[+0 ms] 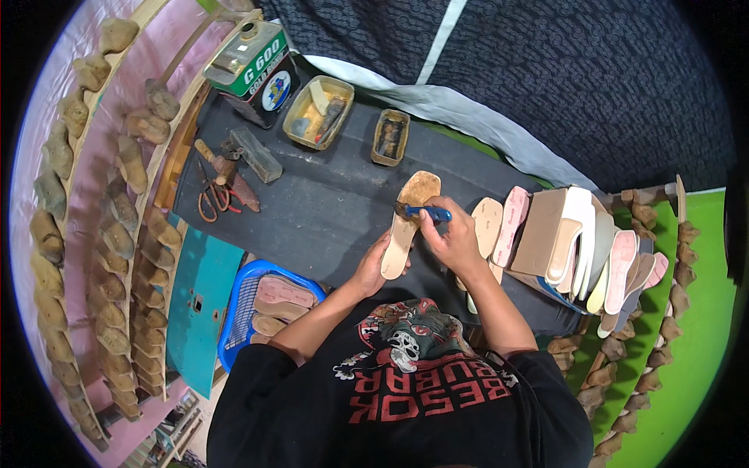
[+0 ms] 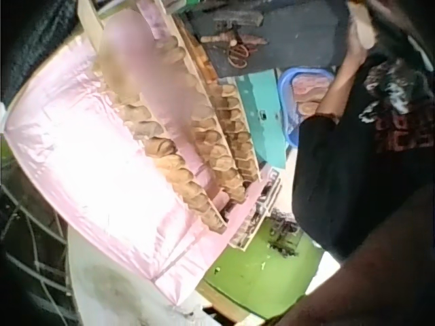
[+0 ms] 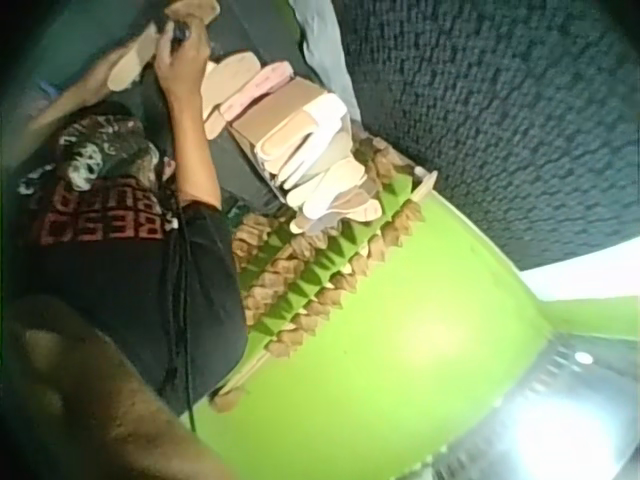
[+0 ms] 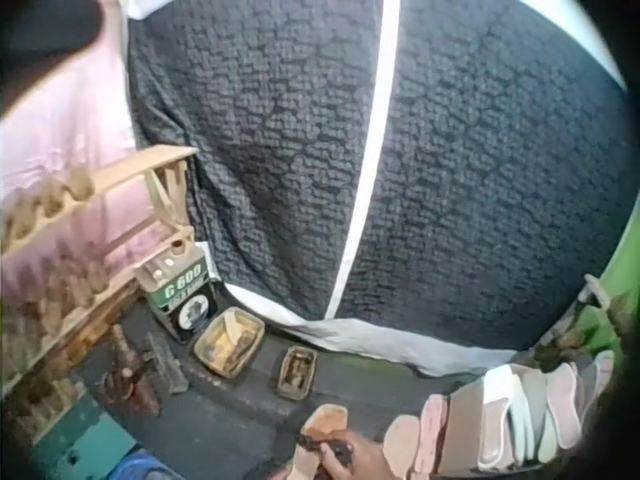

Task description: The person is applying glue to shoe soles using a small brush.

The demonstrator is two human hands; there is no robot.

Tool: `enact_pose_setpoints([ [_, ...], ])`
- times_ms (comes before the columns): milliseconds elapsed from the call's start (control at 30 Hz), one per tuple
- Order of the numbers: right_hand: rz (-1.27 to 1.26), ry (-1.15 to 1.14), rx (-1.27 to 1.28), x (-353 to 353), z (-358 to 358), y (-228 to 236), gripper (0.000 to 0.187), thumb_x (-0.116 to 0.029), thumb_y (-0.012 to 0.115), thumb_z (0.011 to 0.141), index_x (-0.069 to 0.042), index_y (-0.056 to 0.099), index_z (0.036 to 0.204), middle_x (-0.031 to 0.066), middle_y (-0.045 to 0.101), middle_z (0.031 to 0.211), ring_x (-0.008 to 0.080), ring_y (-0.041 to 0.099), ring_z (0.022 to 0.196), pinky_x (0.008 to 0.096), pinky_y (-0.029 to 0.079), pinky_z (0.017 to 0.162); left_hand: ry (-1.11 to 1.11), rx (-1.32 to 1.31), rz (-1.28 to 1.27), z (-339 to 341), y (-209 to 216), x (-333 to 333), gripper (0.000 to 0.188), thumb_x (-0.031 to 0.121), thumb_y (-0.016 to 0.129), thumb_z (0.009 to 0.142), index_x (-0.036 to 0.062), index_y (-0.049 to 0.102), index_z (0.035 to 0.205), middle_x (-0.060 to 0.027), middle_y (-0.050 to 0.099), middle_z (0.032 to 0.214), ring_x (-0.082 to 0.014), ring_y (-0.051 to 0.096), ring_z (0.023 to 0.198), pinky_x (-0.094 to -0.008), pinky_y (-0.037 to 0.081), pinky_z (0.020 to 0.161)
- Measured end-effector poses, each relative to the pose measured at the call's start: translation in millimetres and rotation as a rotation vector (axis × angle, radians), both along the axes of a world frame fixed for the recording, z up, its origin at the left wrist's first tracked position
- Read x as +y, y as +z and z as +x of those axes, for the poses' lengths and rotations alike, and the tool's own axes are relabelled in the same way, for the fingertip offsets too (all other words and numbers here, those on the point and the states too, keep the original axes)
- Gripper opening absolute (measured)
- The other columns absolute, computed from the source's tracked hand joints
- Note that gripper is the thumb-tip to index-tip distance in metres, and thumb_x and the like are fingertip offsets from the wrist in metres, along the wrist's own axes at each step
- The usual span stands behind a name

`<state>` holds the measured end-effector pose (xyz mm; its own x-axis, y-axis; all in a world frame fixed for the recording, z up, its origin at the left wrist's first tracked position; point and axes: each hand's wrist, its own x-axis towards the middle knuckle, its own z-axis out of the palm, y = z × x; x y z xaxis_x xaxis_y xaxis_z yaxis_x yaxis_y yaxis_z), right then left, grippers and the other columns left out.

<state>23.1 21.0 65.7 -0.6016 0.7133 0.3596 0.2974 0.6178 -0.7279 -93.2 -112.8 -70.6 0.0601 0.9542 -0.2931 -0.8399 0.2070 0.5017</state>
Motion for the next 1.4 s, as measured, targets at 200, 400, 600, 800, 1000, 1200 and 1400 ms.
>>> enact_pose_setpoints([
  [200, -0.008, -0.038, 0.037, 25, -23, -6, 0.017, -0.011, 0.070, 0.092, 0.000, 0.062, 0.102, 0.0152, 0.067, 0.082, 0.0232, 0.066, 0.065, 0.0326, 0.051, 0.058, 0.074, 0.037, -0.009, -21, 0, -12, 0.056, 0.041, 0.038, 0.106, 0.0129, 0.031, 0.155, -0.0090, 0.062, 0.115, -0.0182, 0.066, 0.087, -0.0326, 0.055, 0.071],
  [400, -0.072, -0.134, 0.057, 65, -59, -17, 0.016, -0.012, 0.067, 0.095, 0.000, 0.062, 0.105, 0.0134, 0.067, 0.078, 0.0174, 0.063, 0.063, 0.0307, 0.049, 0.059, 0.130, 0.009, -0.044, -37, -2, -21, 0.055, 0.041, 0.038, 0.106, 0.0123, 0.034, 0.153, -0.0094, 0.062, 0.113, -0.0184, 0.064, 0.084, -0.0325, 0.054, 0.069],
  [600, -0.145, -0.172, -0.016, 95, -90, -42, 0.020, -0.017, 0.065, 0.097, 0.000, 0.062, 0.106, 0.0146, 0.067, 0.075, 0.0199, 0.063, 0.062, 0.0343, 0.050, 0.059, 0.100, -0.033, -0.091, -52, -2, -31, 0.044, 0.041, 0.036, 0.107, 0.0113, 0.045, 0.138, -0.0076, 0.061, 0.106, -0.0185, 0.061, 0.081, -0.0322, 0.050, 0.067],
  [800, -0.136, -0.162, -0.127, 93, -99, -54, 0.021, -0.017, 0.066, 0.096, 0.000, 0.061, 0.106, 0.0190, 0.068, 0.078, 0.0263, 0.066, 0.064, 0.0373, 0.052, 0.061, 0.060, -0.047, -0.119, -69, -8, -35, 0.043, 0.042, 0.037, 0.106, 0.0112, 0.047, 0.135, -0.0066, 0.060, 0.103, -0.0180, 0.061, 0.081, -0.0322, 0.050, 0.067],
  [1000, -0.158, -0.213, -0.044, 91, -87, -43, 0.021, -0.019, 0.064, 0.098, -0.001, 0.061, 0.107, 0.0159, 0.067, 0.076, 0.0230, 0.065, 0.063, 0.0355, 0.051, 0.061, -0.003, -0.077, -0.097, -76, -6, -24, 0.044, 0.042, 0.039, 0.106, 0.0117, 0.046, 0.138, -0.0070, 0.062, 0.102, -0.0187, 0.062, 0.079, -0.0326, 0.050, 0.065],
  [1200, -0.115, -0.301, 0.172, 83, -55, -28, 0.018, -0.019, 0.060, 0.102, -0.001, 0.060, 0.103, 0.0026, 0.061, 0.071, 0.0080, 0.056, 0.061, 0.0251, 0.046, 0.056, -0.018, -0.093, -0.050, -65, -7, -7, 0.045, 0.041, 0.037, 0.107, 0.0108, 0.045, 0.140, -0.0083, 0.062, 0.105, -0.0196, 0.063, 0.079, -0.0334, 0.052, 0.065],
  [1400, -0.176, -0.183, 0.111, 19, -13, -14, 0.012, -0.013, 0.059, 0.100, -0.002, 0.060, 0.101, 0.0034, 0.059, 0.070, 0.0095, 0.054, 0.060, 0.0264, 0.044, 0.056, -0.020, -0.005, -0.045, -54, 6, 8, 0.046, 0.040, 0.035, 0.108, 0.0105, 0.043, 0.142, -0.0097, 0.064, 0.110, -0.0206, 0.067, 0.082, -0.0328, 0.054, 0.067],
])
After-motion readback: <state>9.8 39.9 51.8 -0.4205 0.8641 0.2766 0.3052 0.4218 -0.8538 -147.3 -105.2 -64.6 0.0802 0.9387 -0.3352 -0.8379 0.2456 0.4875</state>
